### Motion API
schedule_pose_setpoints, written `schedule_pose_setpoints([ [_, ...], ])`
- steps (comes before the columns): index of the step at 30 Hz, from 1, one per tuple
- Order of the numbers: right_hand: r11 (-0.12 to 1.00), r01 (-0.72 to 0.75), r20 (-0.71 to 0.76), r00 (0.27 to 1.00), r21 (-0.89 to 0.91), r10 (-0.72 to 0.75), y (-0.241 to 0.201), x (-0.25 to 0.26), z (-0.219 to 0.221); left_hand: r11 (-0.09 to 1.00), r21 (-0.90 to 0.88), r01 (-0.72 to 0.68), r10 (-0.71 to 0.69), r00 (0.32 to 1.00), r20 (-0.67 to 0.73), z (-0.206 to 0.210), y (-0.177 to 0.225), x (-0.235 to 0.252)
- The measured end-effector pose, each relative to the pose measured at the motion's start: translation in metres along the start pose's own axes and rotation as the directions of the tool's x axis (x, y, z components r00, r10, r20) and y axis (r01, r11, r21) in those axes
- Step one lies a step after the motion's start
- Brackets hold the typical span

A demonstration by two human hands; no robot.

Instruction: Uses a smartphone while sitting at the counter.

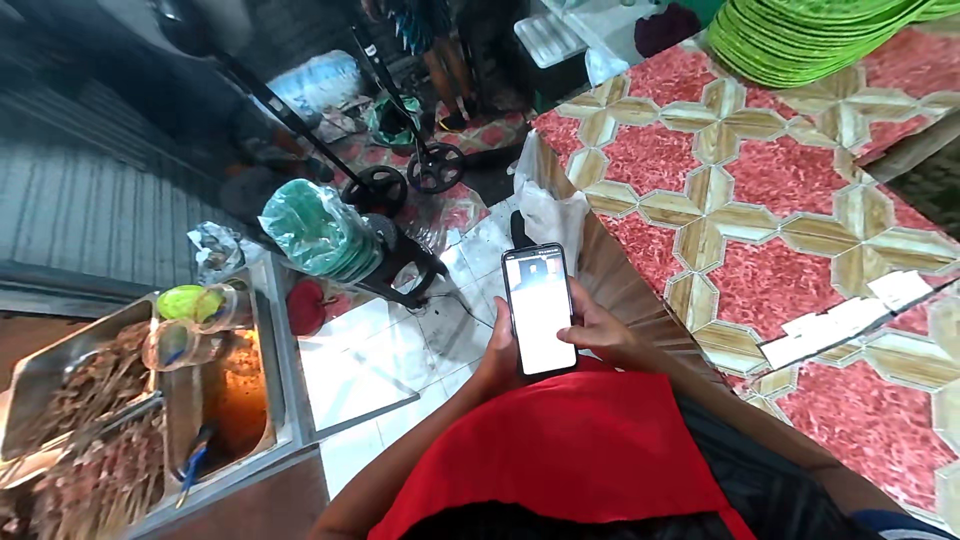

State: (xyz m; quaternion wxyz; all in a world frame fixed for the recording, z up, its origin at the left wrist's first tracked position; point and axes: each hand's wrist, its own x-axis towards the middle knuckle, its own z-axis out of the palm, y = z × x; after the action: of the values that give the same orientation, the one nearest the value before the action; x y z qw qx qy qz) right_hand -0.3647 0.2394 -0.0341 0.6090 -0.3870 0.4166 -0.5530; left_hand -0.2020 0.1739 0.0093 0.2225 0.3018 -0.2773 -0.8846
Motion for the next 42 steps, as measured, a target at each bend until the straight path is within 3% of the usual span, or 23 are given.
schedule_pose_setpoints([
  [4, 1.0, 0.009, -0.005, 1.0, 0.01, -0.009, 0.0, -0.004, -0.002, 1.0, 0.002, 0.008, -0.008, 0.999, -0.046, 0.01, 0.0, -0.003],
  [7, 0.999, 0.05, 0.01, 0.999, 0.005, -0.05, 0.004, -0.008, -0.006, 0.996, 0.028, -0.083, 0.084, 0.996, -0.005, 0.002, -0.007, 0.001],
  [12, 0.982, 0.006, 0.1, 0.995, -0.188, 0.013, 0.006, -0.024, -0.011, 0.997, -0.057, -0.057, 0.06, 0.996, 0.065, -0.016, -0.012, 0.009],
  [20, 0.973, 0.042, 0.062, 0.998, -0.227, -0.029, 0.013, -0.024, -0.009, 0.997, -0.069, -0.039, 0.036, 0.998, -0.056, 0.002, -0.008, 0.004],
  [25, 0.987, 0.003, 0.09, 0.996, -0.162, 0.012, 0.007, -0.026, -0.01, 0.996, -0.083, -0.038, 0.043, 0.997, 0.06, -0.008, -0.013, 0.006],
  [34, 0.995, 0.002, 0.121, 0.993, -0.098, 0.01, 0.012, -0.021, -0.013, 0.993, -0.113, -0.027, 0.044, 0.988, 0.15, -0.019, -0.016, 0.01],
  [42, 0.999, 0.001, 0.11, 0.994, -0.053, 0.005, 0.011, -0.021, -0.013, 0.998, -0.056, -0.038, 0.043, 0.995, 0.093, -0.014, -0.012, 0.012],
])
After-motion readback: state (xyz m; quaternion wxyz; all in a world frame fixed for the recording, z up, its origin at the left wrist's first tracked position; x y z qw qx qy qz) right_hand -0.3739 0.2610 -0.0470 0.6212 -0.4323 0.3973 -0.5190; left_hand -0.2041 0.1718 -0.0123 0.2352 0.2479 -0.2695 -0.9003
